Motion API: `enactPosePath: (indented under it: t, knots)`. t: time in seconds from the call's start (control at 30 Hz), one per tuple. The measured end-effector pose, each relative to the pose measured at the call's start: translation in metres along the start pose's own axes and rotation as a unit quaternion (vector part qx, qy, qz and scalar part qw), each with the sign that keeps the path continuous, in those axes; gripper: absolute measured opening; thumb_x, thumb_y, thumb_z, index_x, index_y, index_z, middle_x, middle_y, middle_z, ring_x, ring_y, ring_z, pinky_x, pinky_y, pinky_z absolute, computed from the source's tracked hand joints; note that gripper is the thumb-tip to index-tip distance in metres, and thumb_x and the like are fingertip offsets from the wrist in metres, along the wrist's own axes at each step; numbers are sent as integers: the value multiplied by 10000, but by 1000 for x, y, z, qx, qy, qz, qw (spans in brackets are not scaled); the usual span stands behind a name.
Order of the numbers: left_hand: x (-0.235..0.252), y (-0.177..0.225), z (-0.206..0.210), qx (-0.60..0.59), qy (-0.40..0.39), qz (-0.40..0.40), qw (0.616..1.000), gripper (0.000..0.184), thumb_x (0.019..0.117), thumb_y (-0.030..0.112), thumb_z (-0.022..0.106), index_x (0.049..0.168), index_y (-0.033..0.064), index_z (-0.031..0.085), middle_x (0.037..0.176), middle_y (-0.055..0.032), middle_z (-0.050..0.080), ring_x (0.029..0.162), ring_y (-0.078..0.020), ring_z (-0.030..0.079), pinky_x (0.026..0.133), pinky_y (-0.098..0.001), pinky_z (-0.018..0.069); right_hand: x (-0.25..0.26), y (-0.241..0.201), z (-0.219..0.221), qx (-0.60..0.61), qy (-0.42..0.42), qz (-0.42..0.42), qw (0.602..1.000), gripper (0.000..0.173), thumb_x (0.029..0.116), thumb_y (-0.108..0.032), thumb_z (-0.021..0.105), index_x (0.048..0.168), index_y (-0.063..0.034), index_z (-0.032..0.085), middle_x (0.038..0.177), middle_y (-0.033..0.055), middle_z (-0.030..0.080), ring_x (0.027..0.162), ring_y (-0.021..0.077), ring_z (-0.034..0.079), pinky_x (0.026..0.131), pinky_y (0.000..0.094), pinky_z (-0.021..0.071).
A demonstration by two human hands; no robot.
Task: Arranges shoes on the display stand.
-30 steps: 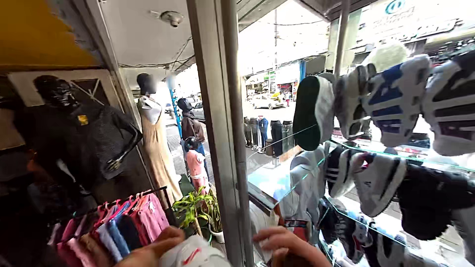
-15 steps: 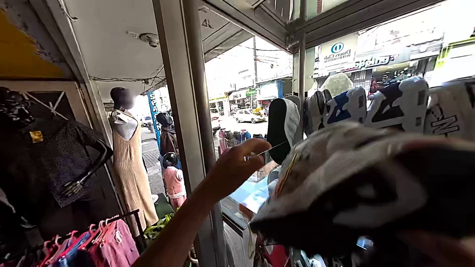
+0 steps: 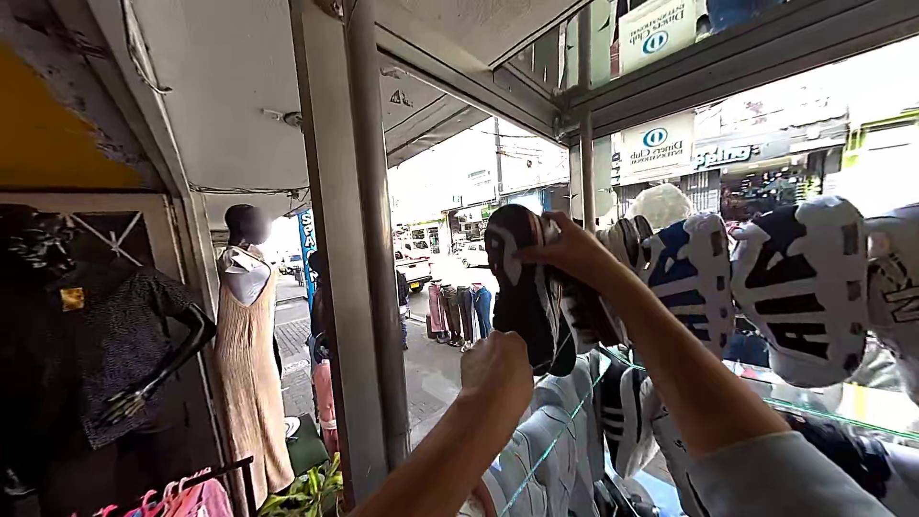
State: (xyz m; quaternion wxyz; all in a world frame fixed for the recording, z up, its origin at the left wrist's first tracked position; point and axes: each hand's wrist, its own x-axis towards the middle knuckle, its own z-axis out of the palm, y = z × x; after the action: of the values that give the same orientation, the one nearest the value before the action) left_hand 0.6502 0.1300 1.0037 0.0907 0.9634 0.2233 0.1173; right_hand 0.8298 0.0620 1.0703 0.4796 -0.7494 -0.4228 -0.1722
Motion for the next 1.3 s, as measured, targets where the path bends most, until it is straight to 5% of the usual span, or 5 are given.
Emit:
enactPosePath:
  t: [0.27,0.5,0.9,1.1,1.3]
  knots:
    - [58,-1,13,-264,151,-16,952,1180,883,405,811,1629,37,-25,1351,-314,565,1219,-458,602,1022,-609,478,-3,23,24,18,-46,50,998,991,784,-570,822,1517,-47,408,1266,306,615,1202,459,586,980,664,452]
    - [75,-2,28,-250,202,-9,947,1121,868,356,832,1652,134,62,1147,-299,675,1058,-480,668,902,-659,514,-48,117,-12,24,11,91,996,346,924,-269,765,1144,-10,699,956,200,710,788,342,670,736,585,539]
    - [68,11,18,-203,179,-27,962,1070,923,348,780,1667,220,21,1028,-278,703,966,-452,688,882,-602,517,-122,135,74,-116,92,-8,989,462,920,-160,733,1369,-124,633,1122,190,683,817,357,697,706,572,561]
    - [70,9,21,-202,191,-17,960,1078,920,348,784,1667,227,17,1009,-294,695,924,-470,682,846,-626,517,-124,132,78,-131,155,-194,960,76,870,-133,717,817,-79,716,774,61,642,645,227,651,543,437,541]
    - [70,9,20,-195,190,-15,962,1082,920,353,783,1667,225,11,1058,-319,685,965,-490,675,866,-642,507,-127,126,67,-84,89,87,989,590,906,-241,770,1398,-7,544,1223,215,670,912,391,699,796,600,547]
